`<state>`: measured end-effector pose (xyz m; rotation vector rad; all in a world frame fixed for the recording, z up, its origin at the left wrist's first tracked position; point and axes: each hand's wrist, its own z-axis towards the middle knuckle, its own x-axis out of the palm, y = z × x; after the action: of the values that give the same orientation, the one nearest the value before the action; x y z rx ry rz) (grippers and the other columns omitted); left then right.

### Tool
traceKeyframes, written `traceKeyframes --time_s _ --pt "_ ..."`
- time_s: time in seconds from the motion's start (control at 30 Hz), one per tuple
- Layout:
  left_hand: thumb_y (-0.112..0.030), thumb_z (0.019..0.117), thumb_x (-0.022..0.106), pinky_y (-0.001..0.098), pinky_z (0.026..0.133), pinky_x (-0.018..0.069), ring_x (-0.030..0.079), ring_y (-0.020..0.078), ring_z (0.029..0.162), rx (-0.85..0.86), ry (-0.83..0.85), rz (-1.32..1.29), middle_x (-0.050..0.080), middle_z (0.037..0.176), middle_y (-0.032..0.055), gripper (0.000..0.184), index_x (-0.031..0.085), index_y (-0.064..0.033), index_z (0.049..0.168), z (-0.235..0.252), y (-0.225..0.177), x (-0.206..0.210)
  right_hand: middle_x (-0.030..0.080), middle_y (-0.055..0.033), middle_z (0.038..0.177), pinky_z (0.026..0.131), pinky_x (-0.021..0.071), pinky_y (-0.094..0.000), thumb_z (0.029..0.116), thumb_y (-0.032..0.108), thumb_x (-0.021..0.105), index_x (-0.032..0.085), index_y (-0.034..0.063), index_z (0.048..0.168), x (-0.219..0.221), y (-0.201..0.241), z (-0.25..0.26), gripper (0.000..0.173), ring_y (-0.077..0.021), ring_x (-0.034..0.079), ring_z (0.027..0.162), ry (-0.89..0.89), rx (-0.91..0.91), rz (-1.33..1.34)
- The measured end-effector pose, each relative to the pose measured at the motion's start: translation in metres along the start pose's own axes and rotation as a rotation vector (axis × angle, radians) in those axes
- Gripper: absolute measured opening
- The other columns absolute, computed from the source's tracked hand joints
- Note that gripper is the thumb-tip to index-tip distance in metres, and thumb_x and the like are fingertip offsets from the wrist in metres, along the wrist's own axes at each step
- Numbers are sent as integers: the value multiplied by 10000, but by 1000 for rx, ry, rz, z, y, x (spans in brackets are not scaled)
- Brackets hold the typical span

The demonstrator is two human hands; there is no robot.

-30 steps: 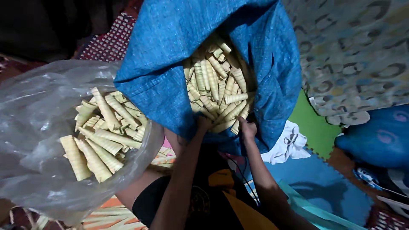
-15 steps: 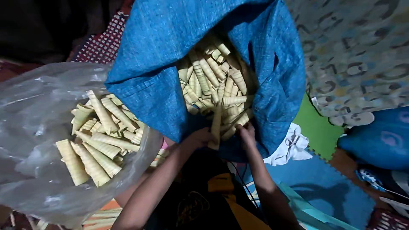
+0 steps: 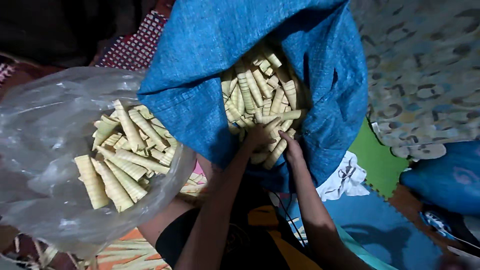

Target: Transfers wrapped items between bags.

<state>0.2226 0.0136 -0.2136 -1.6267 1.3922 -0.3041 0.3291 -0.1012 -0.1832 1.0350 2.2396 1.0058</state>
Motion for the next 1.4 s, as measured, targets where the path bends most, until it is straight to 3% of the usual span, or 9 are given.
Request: traceKeyframes --time_s 0.17,0.33,0.57,0.8,0.9,1.03,1.17,1.33,1.4 --pt "-273 799 890 593 1031 477 614 421 1176 40 66 -81 644 1227 292 631 632 82 1252 -25 -19 -42 604 -134 1352 896 596 -412 731 -19 848 375 106 1555 8 24 -30 959 -215 655 1109 117 -334 -112" --pt "-124 774 882 402 903 580 701 197 941 194 -154 -495 725 1019 153 462 670 54 1144 -79 -35 -67 705 -55 1169 782 633 -349 764 62 809 620 121 1353 21 84 -61 621 -153 711 941 372 -520 -192" --pt "-34 806 801 341 698 605 698 173 803 596 -414 -704 728 937 98 377 673 -25 1161 -146 0 -98 716 -33 1111 770 636 -333 803 109 790 645 138 1319 72 123 -122 537 -147 714 922 419 -725 -208" --pt "-200 906 748 282 777 626 718 67 832 165 -1108 -679 734 940 -5 383 622 -32 1226 -294 25 -197 666 -35 1138 920 603 -413 955 42 621 428 73 1351 136 151 -176 441 -188 691 1026 501 -879 411" --pt "-347 905 751 413 855 588 702 179 916 -233 -1325 -386 711 1042 117 535 601 -1 1285 -352 72 -223 657 -16 1068 880 612 -373 962 53 588 397 66 1329 206 143 -203 414 -141 689 978 528 -774 521" --pt "-235 899 791 676 1087 385 496 538 1305 -510 -1242 -162 488 1418 379 814 359 85 1510 -371 92 -239 570 -133 1345 909 580 -358 923 159 735 290 7 1534 284 91 -211 771 -182 633 1131 751 -451 118" --pt "-159 941 706 543 1097 441 510 418 1337 -164 -1225 -95 494 1460 294 639 430 43 1480 -310 53 -226 596 -115 1393 953 574 -353 939 124 698 391 13 1495 235 74 -165 644 -182 651 1167 597 -579 13" --pt "-135 975 652 407 804 619 719 237 983 363 -568 -267 697 1181 155 414 564 -54 1371 -159 1 -128 636 -166 1288 909 568 -423 1009 220 642 554 3 1347 85 52 -41 411 -233 662 1070 9 -547 -358" --pt "-181 997 677 484 941 570 686 332 1108 202 -319 -336 636 1314 226 480 517 -6 1414 -115 -31 -100 625 -227 1319 949 548 -479 975 146 685 556 -25 1371 49 51 -13 450 -311 659 1103 -102 -489 -461"
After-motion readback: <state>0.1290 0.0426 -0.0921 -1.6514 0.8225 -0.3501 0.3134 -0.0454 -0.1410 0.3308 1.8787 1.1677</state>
